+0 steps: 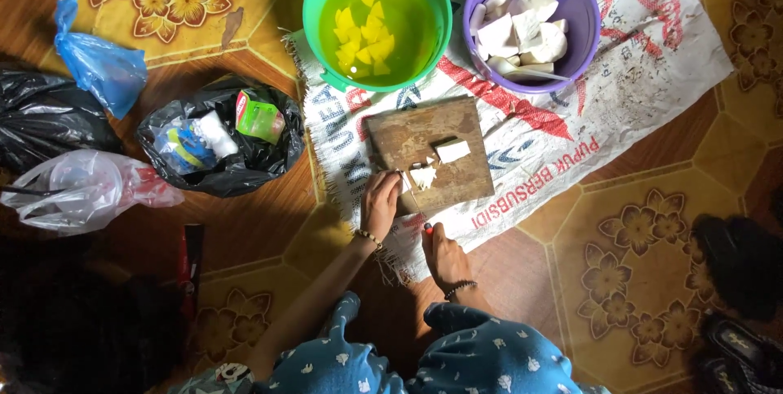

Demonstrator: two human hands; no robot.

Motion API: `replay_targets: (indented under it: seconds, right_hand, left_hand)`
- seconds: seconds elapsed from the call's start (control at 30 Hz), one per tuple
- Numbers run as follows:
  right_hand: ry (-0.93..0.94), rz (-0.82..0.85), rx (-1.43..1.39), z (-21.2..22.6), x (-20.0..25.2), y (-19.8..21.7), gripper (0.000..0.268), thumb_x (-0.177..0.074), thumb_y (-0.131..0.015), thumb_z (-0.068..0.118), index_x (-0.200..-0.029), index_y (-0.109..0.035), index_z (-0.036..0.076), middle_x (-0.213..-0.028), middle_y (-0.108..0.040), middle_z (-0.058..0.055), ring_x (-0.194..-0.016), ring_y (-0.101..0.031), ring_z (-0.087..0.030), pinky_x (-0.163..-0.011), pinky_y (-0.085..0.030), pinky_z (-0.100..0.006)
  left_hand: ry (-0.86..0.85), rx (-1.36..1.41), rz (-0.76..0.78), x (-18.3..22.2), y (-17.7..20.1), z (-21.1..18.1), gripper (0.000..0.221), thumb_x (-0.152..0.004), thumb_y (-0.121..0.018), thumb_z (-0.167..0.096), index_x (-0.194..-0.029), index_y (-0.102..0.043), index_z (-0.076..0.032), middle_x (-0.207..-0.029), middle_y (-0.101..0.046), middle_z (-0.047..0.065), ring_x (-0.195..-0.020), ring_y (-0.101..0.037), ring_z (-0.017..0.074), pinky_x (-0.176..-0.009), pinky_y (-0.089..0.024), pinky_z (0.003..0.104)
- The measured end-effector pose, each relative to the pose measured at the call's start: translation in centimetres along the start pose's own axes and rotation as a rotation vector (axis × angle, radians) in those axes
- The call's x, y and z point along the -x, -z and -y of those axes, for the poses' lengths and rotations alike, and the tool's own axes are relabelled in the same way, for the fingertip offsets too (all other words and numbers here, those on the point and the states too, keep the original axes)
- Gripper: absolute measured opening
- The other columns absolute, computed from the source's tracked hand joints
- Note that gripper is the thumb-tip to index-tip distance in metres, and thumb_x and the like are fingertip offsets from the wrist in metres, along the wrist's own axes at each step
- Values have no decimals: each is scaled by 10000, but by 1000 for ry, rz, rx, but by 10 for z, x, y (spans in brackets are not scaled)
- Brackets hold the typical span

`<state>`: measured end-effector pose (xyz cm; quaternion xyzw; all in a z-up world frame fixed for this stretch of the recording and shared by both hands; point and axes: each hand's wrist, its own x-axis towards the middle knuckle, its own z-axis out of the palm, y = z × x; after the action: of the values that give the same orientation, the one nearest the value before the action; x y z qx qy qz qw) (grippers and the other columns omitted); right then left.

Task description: Cutting root vegetables into smaller pieces on a wooden board and placing them in a bowl of water

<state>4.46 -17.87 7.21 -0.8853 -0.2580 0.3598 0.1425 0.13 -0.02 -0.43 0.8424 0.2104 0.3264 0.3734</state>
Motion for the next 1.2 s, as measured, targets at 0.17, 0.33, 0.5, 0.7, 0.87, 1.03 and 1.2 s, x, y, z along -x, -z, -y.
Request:
replay_targets:
  seconds: [0.17, 0.33, 0.5, 0.7, 0.87, 1.03, 1.2]
  right_hand:
    - [-33, 11, 17, 1, -12, -6, 237, -1074, -350, 377, -1056, -459, 168, -813, -736, -233, -837, -764, -413, -753, -621, -536]
    - [-40, 20, 6, -14, -26, -23, 283, -1060, -365, 420, -1055, -471, 157, -838, -730, -253, -870, -752, -439, -764, -609, -564]
    - [-74, 55, -20, -14, -20, -17, 308, -1039, -404, 438, -1111, -457, 143, -921, -721, -297, -956, -726, -475, -871, -582, -594]
    - [-84, 45, -19, 1, -2, -2, 251, -1083, -374, 374, -1064, -486, 151, -825, -735, -238, -821, -767, -407, -772, -644, -518]
    - [-30, 28, 27, -12, -14, -17, 280, -1048, -408, 432, -1067, -472, 159, -814, -731, -248, -851, -755, -435, -772, -614, -564]
    - [-45, 43, 5, -14, -25, -23, 288, -1033, -428, 447, -1076, -473, 165, -844, -731, -259, -877, -748, -444, -790, -609, -570]
    - [-44, 32, 44, -23, -54, -41, 296, -1053, -403, 439, -1091, -490, 159, -867, -729, -269, -899, -743, -462, -797, -614, -577]
  left_hand:
    - [12, -6, -2, -5, 5, -10, 210, -889, -656, 59, -1061, -680, -59, -1028, -679, 108, -993, -656, 323, -889, -530, 424]
    - [45, 16, -2, -11, 13, -21, 149, -933, -632, 31, -1039, -685, -58, -991, -676, 93, -960, -652, 314, -874, -526, 402]
    - [55, 9, -3, -1, 4, -10, 141, -940, -635, 20, -1039, -683, -68, -1012, -678, 75, -970, -657, 288, -886, -525, 389]
    - [5, 6, -30, -7, 12, -21, 144, -951, -627, 13, -1070, -680, -49, -1044, -681, 119, -971, -654, 313, -893, -529, 403]
    - [-7, 3, -38, -5, 7, -13, 124, -955, -628, 11, -1056, -682, -39, -1038, -686, 129, -957, -661, 321, -882, -535, 411]
    - [33, 7, -25, -3, 5, -12, 138, -959, -632, -7, -1076, -688, -53, -1036, -684, 106, -973, -657, 307, -901, -529, 395]
    - [59, 12, -15, -11, 13, -25, 124, -988, -601, -47, -1073, -692, -56, -1002, -686, 102, -963, -662, 322, -888, -543, 405]
